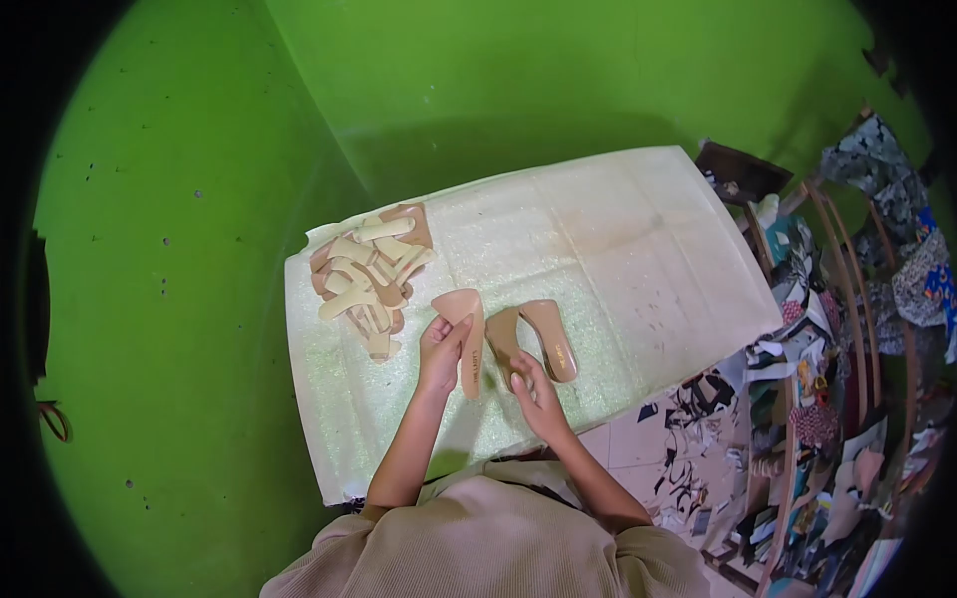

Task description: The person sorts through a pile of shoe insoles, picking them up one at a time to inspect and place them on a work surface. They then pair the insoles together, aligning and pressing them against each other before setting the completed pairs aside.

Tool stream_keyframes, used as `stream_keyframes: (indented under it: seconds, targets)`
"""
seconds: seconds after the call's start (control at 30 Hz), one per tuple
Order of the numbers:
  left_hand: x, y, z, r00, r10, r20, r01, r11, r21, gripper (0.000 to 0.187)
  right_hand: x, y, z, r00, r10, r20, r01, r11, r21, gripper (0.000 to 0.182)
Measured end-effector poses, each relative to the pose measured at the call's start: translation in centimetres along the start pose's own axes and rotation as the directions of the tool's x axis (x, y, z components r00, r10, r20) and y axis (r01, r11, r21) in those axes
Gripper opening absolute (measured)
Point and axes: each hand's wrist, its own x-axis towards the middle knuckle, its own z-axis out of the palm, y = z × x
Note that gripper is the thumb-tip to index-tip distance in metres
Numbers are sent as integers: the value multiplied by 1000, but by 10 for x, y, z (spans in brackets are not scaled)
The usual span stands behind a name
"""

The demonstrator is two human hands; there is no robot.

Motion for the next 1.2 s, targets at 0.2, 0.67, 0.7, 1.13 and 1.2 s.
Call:
stream_keyframes:
  seconds: [0.2,0.67,0.7,1.13,1.2]
  targets:
    - [-19,-42,23,988,-134,83,129,990,60,24,4,21,-27,995,-9,-100,-3,993,-120,26]
    - [-20,-90,31,946,-289,145,260,947,188,28,9,40,-64,990,140,-12,-139,989,43,19]
    - [-15,-91,27,937,-316,148,262,917,300,31,14,45,-68,991,134,-26,-133,991,26,17]
    - [0,-93,20,868,-76,491,-473,171,864,86,85,80,-92,990,131,-42,-138,958,-251,19]
    - [3,-104,18,859,-57,508,-503,83,860,89,85,84,-88,987,154,-52,-162,951,-263,20]
